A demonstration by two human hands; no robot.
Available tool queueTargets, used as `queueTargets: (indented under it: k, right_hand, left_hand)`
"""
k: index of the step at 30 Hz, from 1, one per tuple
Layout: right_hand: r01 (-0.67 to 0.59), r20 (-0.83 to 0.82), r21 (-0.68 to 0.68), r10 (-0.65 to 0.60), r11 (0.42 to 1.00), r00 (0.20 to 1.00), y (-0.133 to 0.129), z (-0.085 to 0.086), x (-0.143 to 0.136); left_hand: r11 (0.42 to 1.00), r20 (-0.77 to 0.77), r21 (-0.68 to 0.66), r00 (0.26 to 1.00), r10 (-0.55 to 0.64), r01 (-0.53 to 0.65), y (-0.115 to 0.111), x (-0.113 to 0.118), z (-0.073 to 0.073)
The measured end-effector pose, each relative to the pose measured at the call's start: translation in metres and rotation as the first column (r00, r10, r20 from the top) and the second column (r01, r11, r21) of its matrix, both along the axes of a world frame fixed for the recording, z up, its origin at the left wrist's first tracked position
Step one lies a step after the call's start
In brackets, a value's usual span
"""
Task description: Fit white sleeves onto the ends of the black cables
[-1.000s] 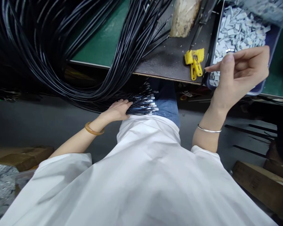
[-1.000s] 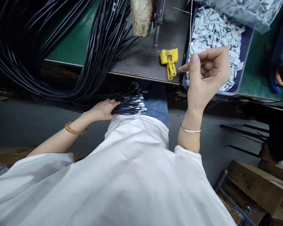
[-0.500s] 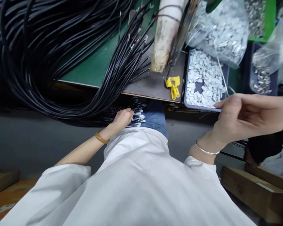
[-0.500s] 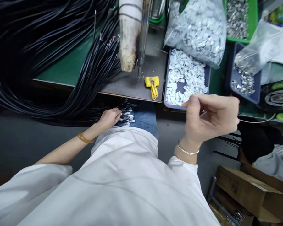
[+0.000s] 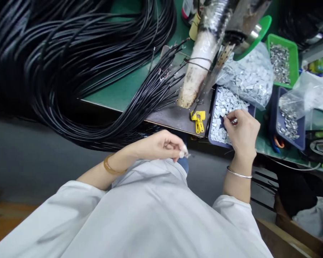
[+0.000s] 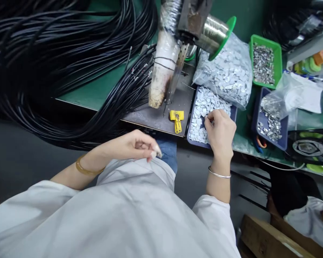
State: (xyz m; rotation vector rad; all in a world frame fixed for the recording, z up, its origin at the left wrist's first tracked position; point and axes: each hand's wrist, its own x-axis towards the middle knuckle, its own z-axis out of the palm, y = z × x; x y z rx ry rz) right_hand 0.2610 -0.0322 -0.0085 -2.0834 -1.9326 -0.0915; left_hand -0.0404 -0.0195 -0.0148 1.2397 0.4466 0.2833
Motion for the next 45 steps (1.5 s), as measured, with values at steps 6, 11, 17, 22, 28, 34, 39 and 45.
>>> queueTargets:
  k: [6, 11, 17, 22, 28, 34, 39, 45]
  right_hand:
    - [0.031, -0.013, 0.112, -0.03, 0.993, 0.999, 0.002, -0.008, 0.001]
    - [0.069, -0.22, 0.327, 0.004, 0.943, 0.976, -0.009, -0.002, -0.017]
    - [0.222, -0.619, 0.51, 0.175, 0.831, 0.766, -0.04, 0.012, -0.093]
    - [0.036, -0.742, 0.351, 0.255, 0.936, 0.621, -0.045, 0.0, -0.124]
    - [0.025, -0.806, 0.295, 0.235, 0.955, 0.543, -0.042, -0.006, -0.124]
    - [-0.038, -0.874, 0.274, 0.266, 0.961, 0.407, -0.042, -0.01, -0.12]
    - [-0.236, -0.933, 0.189, 0.249, 0.953, 0.259, -0.04, -0.01, -0.108]
    - [0.056, -0.872, 0.277, 0.226, 0.959, 0.433, -0.045, -0.001, -0.112]
  left_hand:
    - [0.824, 0.114, -0.116, 0.817, 0.565, -0.554, -0.005, 0.024, -0.012]
    - [0.805, 0.151, -0.12, 0.791, 0.593, -0.581, -0.001, 0.028, -0.014]
    - [0.807, 0.073, -0.193, 0.811, 0.58, -0.559, 0.001, 0.029, -0.004]
    - [0.793, 0.094, -0.041, 0.788, 0.608, -0.607, -0.002, 0.031, 0.0]
    - [0.814, 0.133, 0.018, 0.809, 0.573, -0.58, -0.005, 0.03, -0.005]
    - [0.865, 0.173, -0.078, 0.847, 0.502, -0.496, 0.0, 0.021, -0.009]
    - [0.943, 0.136, -0.042, 0.933, 0.333, -0.33, 0.004, 0.017, -0.006]
    - [0.773, 0.139, 0.018, 0.767, 0.626, -0.634, -0.004, 0.026, -0.004]
